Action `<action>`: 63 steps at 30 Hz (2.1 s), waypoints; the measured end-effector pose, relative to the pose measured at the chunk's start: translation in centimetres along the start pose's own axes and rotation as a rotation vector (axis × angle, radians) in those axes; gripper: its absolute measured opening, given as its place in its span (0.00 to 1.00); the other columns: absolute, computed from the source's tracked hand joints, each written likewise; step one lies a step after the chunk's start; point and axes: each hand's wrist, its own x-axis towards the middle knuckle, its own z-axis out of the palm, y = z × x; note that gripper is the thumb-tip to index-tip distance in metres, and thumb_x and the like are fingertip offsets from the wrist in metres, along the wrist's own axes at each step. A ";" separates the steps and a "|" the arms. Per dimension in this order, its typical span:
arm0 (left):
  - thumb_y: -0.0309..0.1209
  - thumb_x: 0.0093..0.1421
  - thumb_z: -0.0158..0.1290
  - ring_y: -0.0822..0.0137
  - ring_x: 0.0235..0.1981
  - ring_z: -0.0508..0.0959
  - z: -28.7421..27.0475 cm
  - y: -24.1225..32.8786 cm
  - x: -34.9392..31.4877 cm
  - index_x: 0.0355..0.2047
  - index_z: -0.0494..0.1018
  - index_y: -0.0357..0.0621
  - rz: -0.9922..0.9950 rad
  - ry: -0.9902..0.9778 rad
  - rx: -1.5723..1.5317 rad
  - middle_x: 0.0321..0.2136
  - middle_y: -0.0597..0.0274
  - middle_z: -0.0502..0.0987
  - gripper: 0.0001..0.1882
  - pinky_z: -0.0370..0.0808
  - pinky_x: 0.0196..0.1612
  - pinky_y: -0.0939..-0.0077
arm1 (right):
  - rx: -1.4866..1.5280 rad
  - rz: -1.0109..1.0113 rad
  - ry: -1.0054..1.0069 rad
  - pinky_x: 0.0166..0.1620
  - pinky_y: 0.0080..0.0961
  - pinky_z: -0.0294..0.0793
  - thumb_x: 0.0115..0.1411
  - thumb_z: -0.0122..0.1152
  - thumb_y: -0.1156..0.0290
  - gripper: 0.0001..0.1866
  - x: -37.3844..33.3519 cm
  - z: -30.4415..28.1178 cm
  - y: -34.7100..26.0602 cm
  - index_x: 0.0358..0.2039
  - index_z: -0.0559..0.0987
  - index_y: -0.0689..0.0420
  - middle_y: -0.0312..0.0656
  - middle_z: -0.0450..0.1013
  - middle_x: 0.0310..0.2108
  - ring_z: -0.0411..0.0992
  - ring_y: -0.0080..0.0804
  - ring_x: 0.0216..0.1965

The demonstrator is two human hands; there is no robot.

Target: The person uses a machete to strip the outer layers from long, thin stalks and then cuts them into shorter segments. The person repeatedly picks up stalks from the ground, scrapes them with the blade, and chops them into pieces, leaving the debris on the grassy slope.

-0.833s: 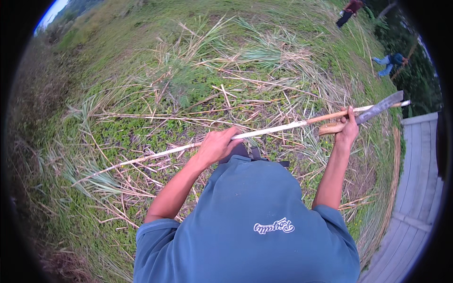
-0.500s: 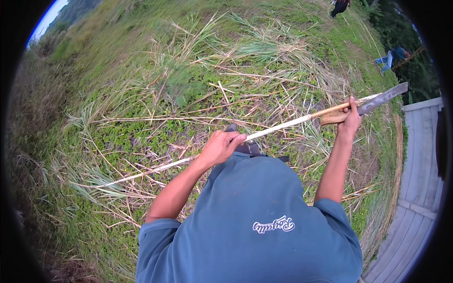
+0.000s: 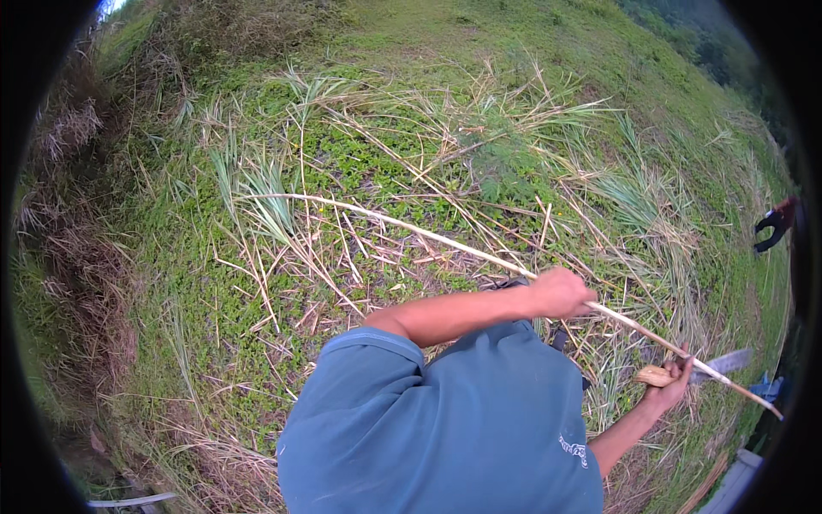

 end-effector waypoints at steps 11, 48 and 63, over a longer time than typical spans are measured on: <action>0.49 0.58 0.55 0.51 0.29 0.80 -7.8 -12.6 -15.9 0.32 0.76 0.49 -0.482 -0.105 0.227 0.22 0.53 0.78 0.17 0.76 0.35 0.54 | -0.027 -0.013 -0.001 0.25 0.13 0.67 0.66 0.56 0.68 0.13 11.4 -8.7 -8.7 0.45 0.76 0.65 0.34 0.71 0.28 0.64 0.15 0.23; 0.38 0.71 0.43 0.83 0.11 0.50 -6.2 1.4 -4.7 0.38 0.72 0.40 -0.806 -0.594 -1.409 0.14 0.78 0.54 0.15 0.45 0.13 0.85 | -1.784 -0.671 0.199 0.25 0.41 0.74 0.51 0.62 0.69 0.07 -4.1 8.3 -2.4 0.26 0.73 0.55 0.45 0.73 0.17 0.74 0.44 0.18; 0.42 0.72 0.41 0.83 0.09 0.53 -4.8 1.5 -3.9 0.43 0.73 0.38 -0.862 -0.703 -1.419 0.13 0.77 0.56 0.19 0.49 0.11 0.87 | -0.822 -0.029 0.202 0.20 0.23 0.69 0.59 0.65 0.56 0.17 1.0 10.6 -0.8 0.30 0.74 0.58 0.47 0.79 0.27 0.67 0.23 0.15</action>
